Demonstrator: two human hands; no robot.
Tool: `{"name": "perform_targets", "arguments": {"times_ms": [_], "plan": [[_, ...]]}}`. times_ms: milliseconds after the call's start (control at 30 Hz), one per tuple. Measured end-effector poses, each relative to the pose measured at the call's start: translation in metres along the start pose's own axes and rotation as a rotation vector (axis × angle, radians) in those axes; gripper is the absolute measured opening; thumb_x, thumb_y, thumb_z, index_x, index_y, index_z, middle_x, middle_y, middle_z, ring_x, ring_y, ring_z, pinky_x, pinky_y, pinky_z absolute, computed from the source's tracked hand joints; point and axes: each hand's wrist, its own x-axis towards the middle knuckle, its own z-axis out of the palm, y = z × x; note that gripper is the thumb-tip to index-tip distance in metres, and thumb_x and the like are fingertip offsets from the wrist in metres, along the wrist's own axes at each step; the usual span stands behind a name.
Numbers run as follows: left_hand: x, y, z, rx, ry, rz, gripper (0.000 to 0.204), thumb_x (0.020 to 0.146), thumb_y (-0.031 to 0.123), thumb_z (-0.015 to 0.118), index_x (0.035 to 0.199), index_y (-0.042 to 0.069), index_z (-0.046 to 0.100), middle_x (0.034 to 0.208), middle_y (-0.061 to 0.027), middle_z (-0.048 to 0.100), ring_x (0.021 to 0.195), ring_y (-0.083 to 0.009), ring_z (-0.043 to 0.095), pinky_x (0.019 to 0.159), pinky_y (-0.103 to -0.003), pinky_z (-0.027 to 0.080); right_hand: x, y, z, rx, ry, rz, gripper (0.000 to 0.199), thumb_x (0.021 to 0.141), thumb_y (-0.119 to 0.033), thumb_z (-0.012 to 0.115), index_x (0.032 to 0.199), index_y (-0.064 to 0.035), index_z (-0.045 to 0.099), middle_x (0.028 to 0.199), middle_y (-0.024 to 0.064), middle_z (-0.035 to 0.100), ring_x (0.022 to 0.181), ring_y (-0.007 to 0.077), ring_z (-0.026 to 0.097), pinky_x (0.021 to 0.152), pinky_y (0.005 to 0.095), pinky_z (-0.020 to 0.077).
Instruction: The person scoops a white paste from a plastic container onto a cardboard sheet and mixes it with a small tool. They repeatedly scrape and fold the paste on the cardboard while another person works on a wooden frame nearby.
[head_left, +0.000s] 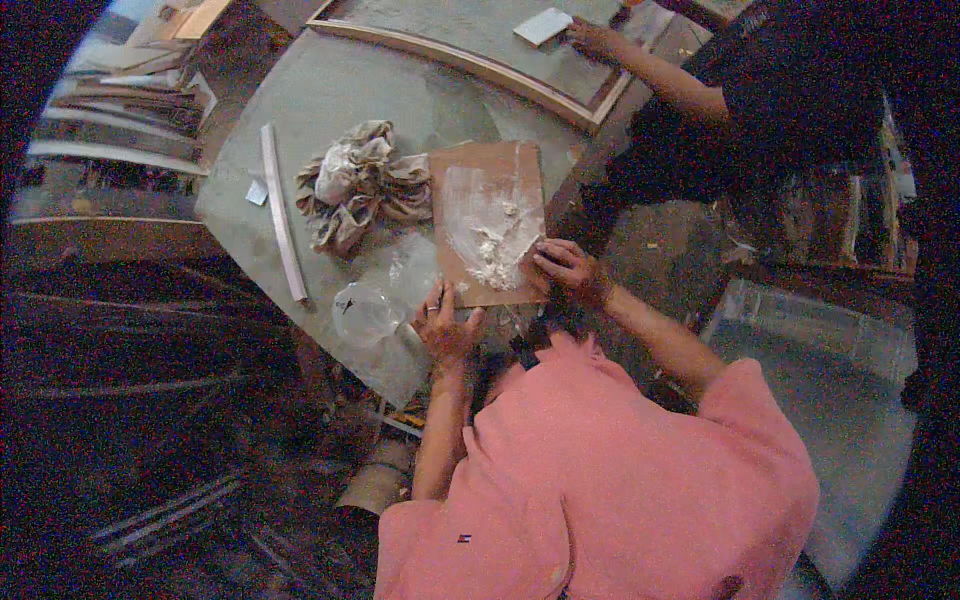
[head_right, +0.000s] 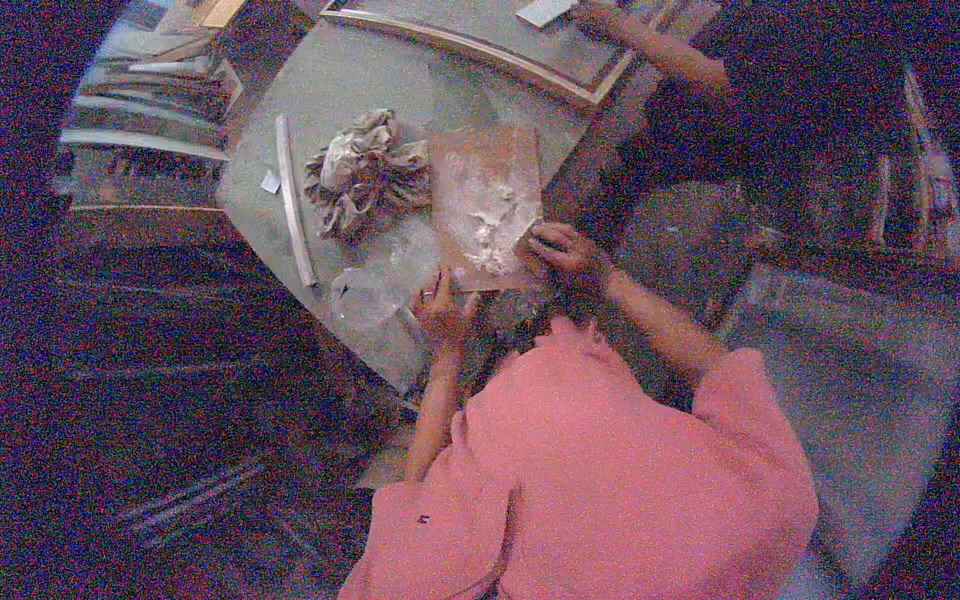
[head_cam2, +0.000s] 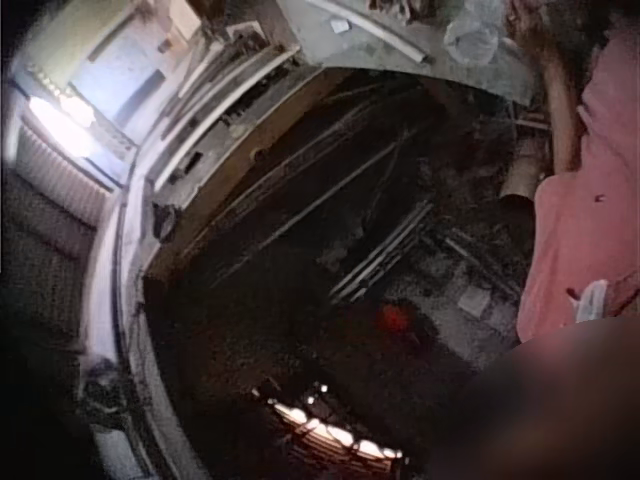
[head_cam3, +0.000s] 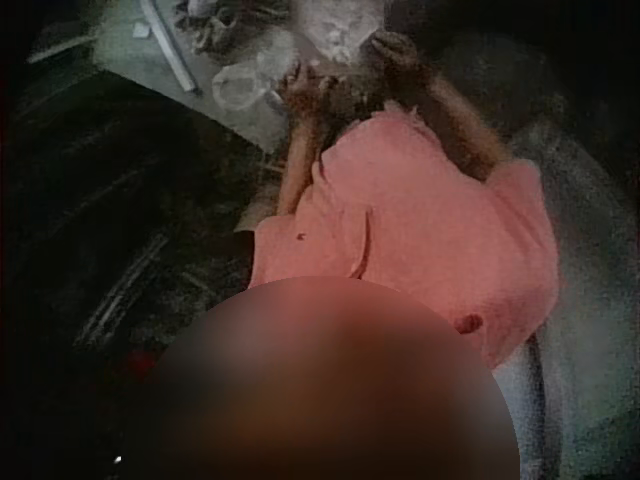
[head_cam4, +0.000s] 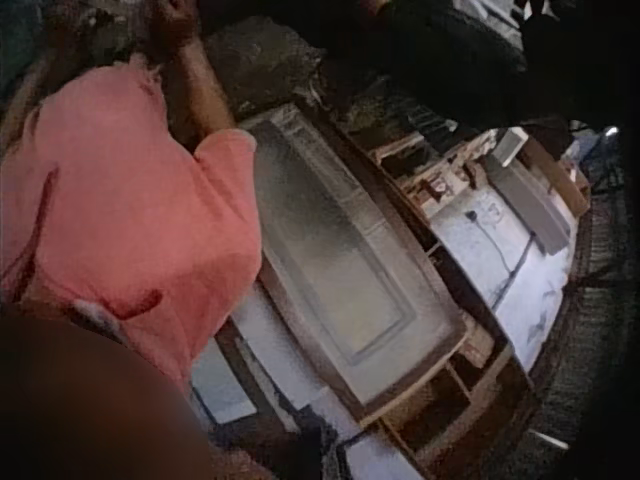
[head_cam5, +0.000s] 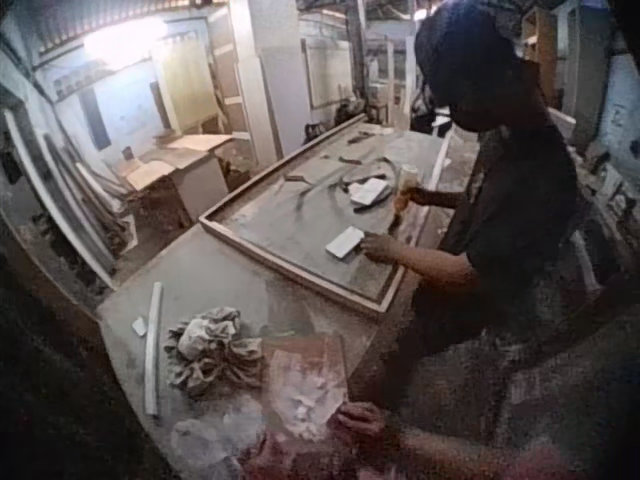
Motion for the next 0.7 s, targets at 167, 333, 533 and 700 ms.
{"name": "perform_targets", "arguments": {"times_ms": [167,333,533,700], "plan": [[0.0,-0.002,0.001,-0.016,0.042,0.019,0.08,0.06,0.04,0.091,0.132,0.014,0.067,0.14,-0.0034,0.062,0.123,-0.0287,0.056,0.109,-0.046,0.038,-0.01,-0.003,0.006,-0.046,0.003,-0.045,0.048,0.082,-0.013,0.076,0.128,-0.0046,0.065,0.138,0.0174,0.057,0.127,0.0391,0.057,0.105,0.0473,0.0505],[0.001,-0.002,-0.001,-0.022,0.077,0.036,0.079,0.06,0.041,0.09,0.131,0.013,0.068,0.139,-0.004,0.062,0.123,-0.0289,0.056,0.108,-0.045,0.039,-0.017,-0.015,0.024,-0.059,0.115,-0.001,0.051,0.082,-0.01,0.075,0.132,-0.0094,0.066,0.139,0.0168,0.056,0.128,0.0382,0.054,0.107,0.0483,0.0481],[0.003,0.005,-0.01,-0.015,0.069,0.025,0.079,0.062,0.044,0.09,0.13,0.012,0.068,0.138,-0.004,0.063,0.12,-0.0307,0.056,0.106,-0.046,0.039,-0.034,-0.034,0.037,-0.219,0.068,0.168,0.052,0.082,-0.007,0.073,0.134,-0.0102,0.067,0.137,0.0166,0.056,0.127,0.0366,0.052,0.108,0.0491,0.0442],[0.006,0.005,-0.019,-0.033,0.039,0.046,0.079,0.064,0.046,0.088,0.132,0.011,0.067,0.138,-0.0052,0.063,0.122,-0.0321,0.055,0.105,-0.046,0.04,-0.038,-0.059,0.058,-0.018,0.349,0.369,0.043,0.085,-0.008,0.069,0.128,-0.0106,0.071,0.126,0.0134,0.061,0.118,0.0346,0.057,0.102,0.0468,0.0475]]}}
